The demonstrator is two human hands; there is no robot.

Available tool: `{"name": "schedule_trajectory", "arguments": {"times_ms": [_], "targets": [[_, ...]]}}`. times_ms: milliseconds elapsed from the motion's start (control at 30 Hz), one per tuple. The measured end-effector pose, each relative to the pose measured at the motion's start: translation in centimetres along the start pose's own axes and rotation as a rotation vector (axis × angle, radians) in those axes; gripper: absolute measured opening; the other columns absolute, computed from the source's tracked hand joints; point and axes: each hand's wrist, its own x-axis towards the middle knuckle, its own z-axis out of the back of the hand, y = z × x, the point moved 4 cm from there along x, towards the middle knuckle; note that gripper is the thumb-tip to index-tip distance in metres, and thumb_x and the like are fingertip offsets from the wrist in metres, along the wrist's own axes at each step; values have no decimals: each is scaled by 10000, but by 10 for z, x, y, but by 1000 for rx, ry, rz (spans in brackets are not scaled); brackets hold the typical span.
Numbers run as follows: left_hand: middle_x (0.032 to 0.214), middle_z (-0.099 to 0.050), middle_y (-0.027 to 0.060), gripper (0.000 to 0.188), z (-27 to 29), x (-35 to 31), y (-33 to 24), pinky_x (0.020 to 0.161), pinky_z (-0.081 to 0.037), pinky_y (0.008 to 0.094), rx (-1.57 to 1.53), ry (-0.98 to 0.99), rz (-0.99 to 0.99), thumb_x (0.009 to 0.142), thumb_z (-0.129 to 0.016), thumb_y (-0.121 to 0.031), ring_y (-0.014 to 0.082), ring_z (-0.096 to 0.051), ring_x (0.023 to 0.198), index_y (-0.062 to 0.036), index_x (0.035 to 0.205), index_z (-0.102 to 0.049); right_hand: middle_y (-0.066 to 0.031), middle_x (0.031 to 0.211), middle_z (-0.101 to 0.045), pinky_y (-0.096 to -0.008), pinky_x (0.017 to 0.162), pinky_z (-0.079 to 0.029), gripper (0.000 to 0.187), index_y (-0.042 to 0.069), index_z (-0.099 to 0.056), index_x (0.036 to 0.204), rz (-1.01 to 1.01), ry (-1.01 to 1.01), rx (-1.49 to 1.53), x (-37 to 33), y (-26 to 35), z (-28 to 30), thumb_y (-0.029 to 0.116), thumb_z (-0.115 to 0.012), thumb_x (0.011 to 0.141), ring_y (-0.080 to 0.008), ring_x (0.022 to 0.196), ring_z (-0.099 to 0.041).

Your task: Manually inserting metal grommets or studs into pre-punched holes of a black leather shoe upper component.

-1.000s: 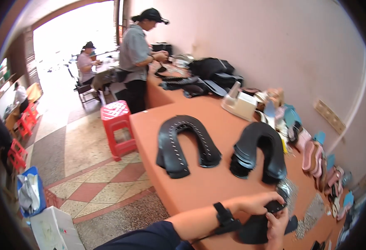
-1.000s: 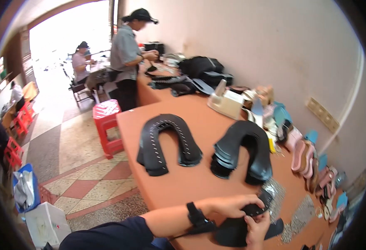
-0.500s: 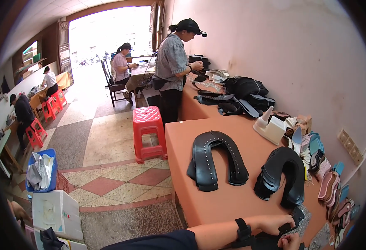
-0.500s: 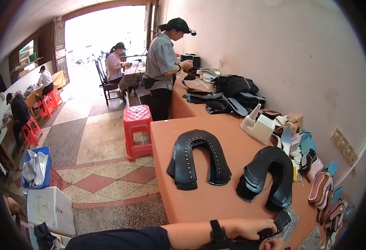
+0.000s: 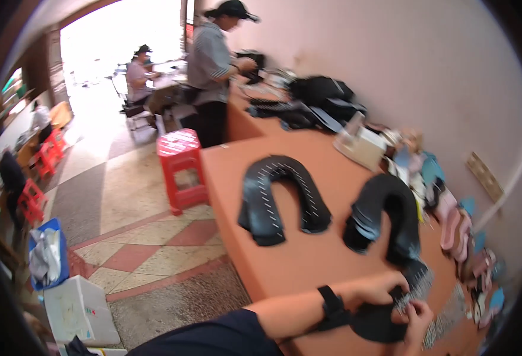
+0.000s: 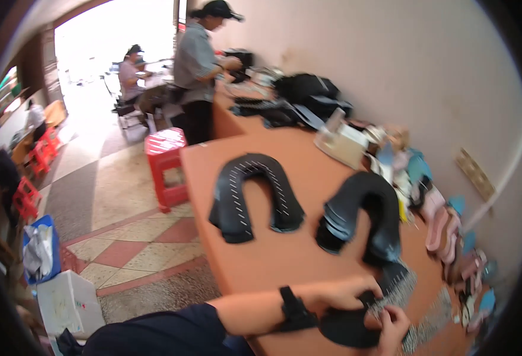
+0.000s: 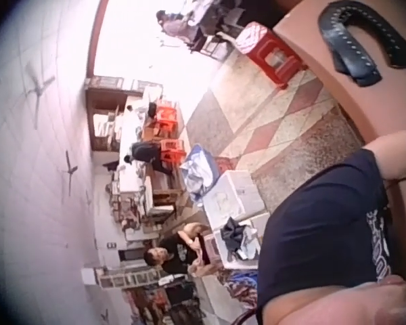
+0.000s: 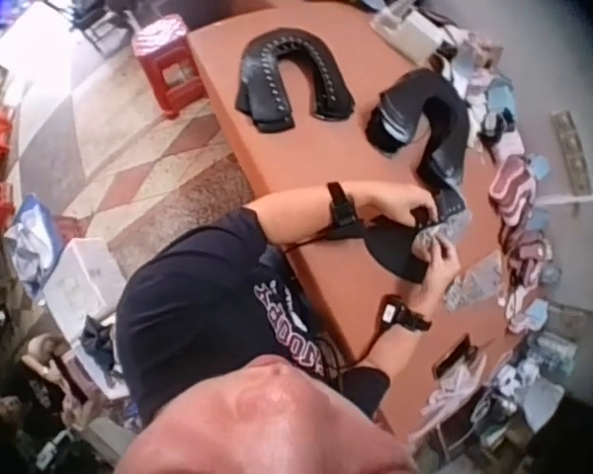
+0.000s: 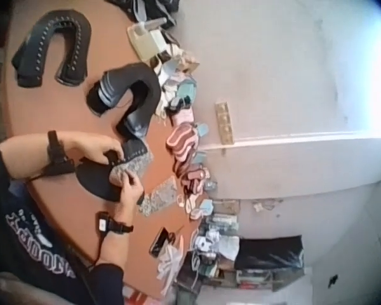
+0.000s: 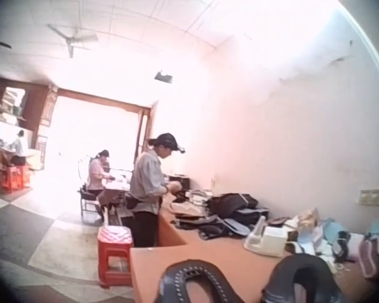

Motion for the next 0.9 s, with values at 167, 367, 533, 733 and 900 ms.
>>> {"name": "schedule_trajectory", "arguments": {"times_ms": [167,367,533,733,900], "targets": [[1049,-523,131,525,23,-10,-13,810,-451,298,146,2,-77,656,-598,42,220,-523,982,-38,1163,-491,-42,801,-579,-226,660,-456,31,-11,-567,836,91,63,134,-2,16,-27,-19,-569,806,-114,712,-558],[1007,-570,80,446,24,-4,-21,791,-460,275,103,50,36,684,-575,54,155,-547,933,-51,1113,-513,-53,822,-609,-221,663,-499,97,-35,-616,887,-70,115,327,-15,33,-42,-57,-596,795,-112,727,-598],[1038,-572,75,422,21,-6,-16,835,-445,270,91,50,87,683,-581,47,159,-547,969,-37,1093,-528,-46,891,-555,-210,684,-465,85,-21,-647,829,64,101,214,-16,29,-40,-58,-639,752,-103,762,-557],[1060,-560,67,421,20,-4,-22,876,-422,272,56,60,56,682,-577,53,161,-525,1015,-31,1091,-525,-42,909,-494,-227,719,-443,100,-7,-664,781,276,100,111,-13,32,-44,-53,-679,694,-123,837,-520],[1067,-553,67,421,21,-4,-21,922,-388,282,88,68,53,677,-577,49,166,-503,1053,-22,1088,-520,-25,906,-501,-177,647,-439,82,-20,-633,772,199,108,260,-10,26,-50,-67,-666,714,-73,790,-522]]}}
